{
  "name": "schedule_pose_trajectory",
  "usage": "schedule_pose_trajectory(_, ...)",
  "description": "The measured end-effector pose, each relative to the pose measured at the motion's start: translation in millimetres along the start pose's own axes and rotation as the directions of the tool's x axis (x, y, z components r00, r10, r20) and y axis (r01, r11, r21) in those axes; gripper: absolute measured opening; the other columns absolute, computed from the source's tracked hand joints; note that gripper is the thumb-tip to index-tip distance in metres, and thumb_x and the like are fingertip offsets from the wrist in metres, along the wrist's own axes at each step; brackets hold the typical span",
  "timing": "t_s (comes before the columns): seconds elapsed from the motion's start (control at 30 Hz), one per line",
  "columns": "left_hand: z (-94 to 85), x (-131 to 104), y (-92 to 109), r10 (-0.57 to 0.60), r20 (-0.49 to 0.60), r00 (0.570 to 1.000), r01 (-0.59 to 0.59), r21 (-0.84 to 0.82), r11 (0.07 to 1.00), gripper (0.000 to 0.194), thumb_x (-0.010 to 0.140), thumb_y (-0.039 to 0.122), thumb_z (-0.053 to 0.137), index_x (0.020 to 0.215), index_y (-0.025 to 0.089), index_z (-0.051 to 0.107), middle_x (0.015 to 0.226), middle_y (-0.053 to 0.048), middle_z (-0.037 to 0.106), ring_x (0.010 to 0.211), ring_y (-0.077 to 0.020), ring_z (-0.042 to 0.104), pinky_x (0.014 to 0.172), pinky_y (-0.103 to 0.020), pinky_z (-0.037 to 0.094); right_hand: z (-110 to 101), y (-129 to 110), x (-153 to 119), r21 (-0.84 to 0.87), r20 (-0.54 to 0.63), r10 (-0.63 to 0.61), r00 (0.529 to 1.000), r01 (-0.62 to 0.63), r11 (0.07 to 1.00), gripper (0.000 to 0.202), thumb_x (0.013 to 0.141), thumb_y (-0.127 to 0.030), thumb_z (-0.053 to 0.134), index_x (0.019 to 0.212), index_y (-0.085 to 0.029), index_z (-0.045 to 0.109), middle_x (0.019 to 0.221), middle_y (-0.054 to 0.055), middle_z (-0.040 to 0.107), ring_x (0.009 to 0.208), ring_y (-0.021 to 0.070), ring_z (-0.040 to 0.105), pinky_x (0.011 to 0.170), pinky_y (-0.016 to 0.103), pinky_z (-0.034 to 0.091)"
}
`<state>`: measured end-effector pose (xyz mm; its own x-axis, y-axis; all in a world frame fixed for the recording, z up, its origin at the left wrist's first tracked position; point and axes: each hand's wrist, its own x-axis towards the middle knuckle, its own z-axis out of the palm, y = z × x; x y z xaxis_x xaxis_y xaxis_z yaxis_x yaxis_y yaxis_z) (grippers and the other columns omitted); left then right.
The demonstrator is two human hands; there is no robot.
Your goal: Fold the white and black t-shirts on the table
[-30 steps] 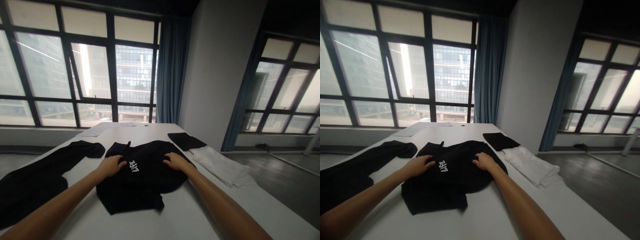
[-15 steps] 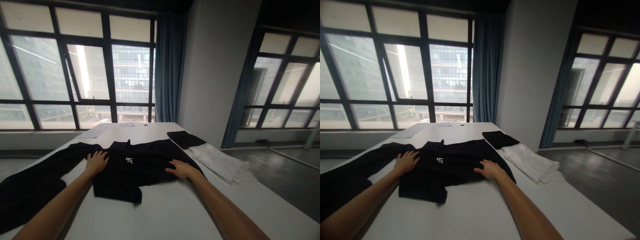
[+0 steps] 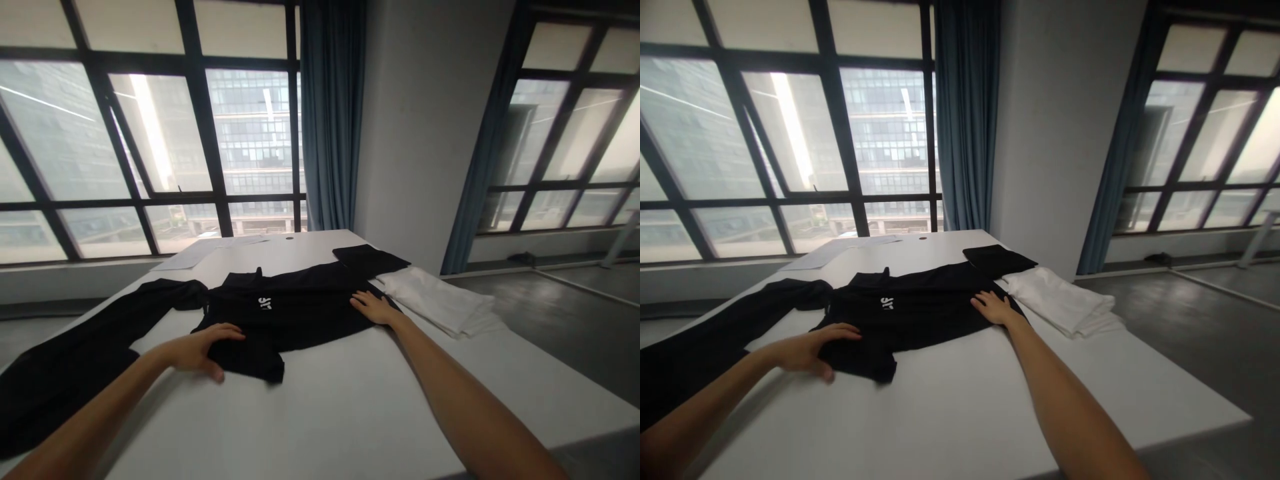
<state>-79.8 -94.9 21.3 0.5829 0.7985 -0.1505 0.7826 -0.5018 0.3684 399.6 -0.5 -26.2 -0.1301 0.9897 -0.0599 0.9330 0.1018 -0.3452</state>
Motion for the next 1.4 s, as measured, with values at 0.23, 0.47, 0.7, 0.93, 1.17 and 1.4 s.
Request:
schedule_pose_trajectory(0.23,0.4,-13.3,-48.2,-0.096,-0.264,0.960,0.091,-0.031,0.995,0.039,0.080,0.052,0.056,0.100,0.025,0.075,0.133,-0.008,0.064,0.121,-0.0311,0.058,0.108,-0.043,0.039,-28.4,-8.0,-25.2,0.017,-0.001,-0.141,0.990,0.141,0.990,0.057,0.077,-0.037,0.071,0.131,-0.020,0.062,0.141,0.013,0.055,0.128,0.0316,0.051,0.110,0.043,0.036)
schedule_pose_trajectory(0.47,-23.3,-35.3,-54.6,-0.157,-0.318,0.935,0.039,-0.347,0.937,0.046,0.074,0.064,0.060,0.083,0.020,0.072,0.081,-0.004,0.072,0.079,-0.0241,0.065,0.075,-0.033,0.053,-49.7,-20.7,-51.6,0.139,0.335,-0.220,0.916,0.182,0.973,0.041,0.056,-0.028,0.078,0.097,-0.019,0.074,0.083,0.003,0.071,0.076,0.0219,0.065,0.069,0.030,0.050)
schedule_pose_trajectory(0.7,-23.1,-35.0,-36.2,-0.227,-0.320,0.920,0.046,-0.486,0.873,0.051,0.068,0.070,0.063,0.072,0.019,0.064,0.066,0.000,0.059,0.064,-0.0173,0.055,0.061,-0.028,0.047,-32.5,-47.5,-56.0,-0.166,0.201,-0.193,0.960,0.227,0.960,0.013,0.060,-0.015,0.068,0.070,-0.022,0.067,0.071,0.002,0.065,0.069,0.0199,0.059,0.064,0.030,0.041)
schedule_pose_trajectory(0.93,-31.7,-60.5,-29.6,-0.168,0.069,0.983,0.179,-0.510,0.841,0.035,0.065,0.055,0.074,0.072,0.020,0.071,0.065,-0.001,0.064,0.062,-0.0190,0.059,0.059,-0.028,0.048,-68.5,-18.5,-67.2,0.106,0.353,-0.246,0.903,0.223,0.969,0.006,0.065,-0.026,0.064,0.068,-0.021,0.065,0.063,0.000,0.060,0.061,0.0159,0.051,0.058,0.027,0.038)
schedule_pose_trajectory(1.17,-9.3,-20.1,-71.3,-0.488,-0.540,0.686,0.317,-0.382,0.868,0.066,0.068,0.072,0.055,0.099,0.016,0.070,0.088,-0.009,0.072,0.086,-0.0288,0.066,0.080,-0.038,0.052,-54.6,-12.2,-38.5,-0.003,-0.285,-0.098,0.953,0.102,0.995,0.030,0.089,-0.038,0.051,0.097,-0.017,0.071,0.100,0.012,0.071,0.089,0.0246,0.063,0.079,0.032,0.046)
schedule_pose_trajectory(1.4,-1.3,-22.9,-82.2,-0.360,-0.376,0.854,0.324,-0.157,0.933,0.088,0.061,0.069,0.066,0.130,0.016,0.060,0.112,-0.011,0.068,0.094,-0.0285,0.067,0.084,-0.036,0.053,-41.0,24.3,-23.8,0.061,-0.031,-0.071,0.997,0.073,0.995,0.039,0.072,-0.039,0.078,0.103,-0.018,0.073,0.106,0.010,0.073,0.095,0.0243,0.067,0.084,0.029,0.050)
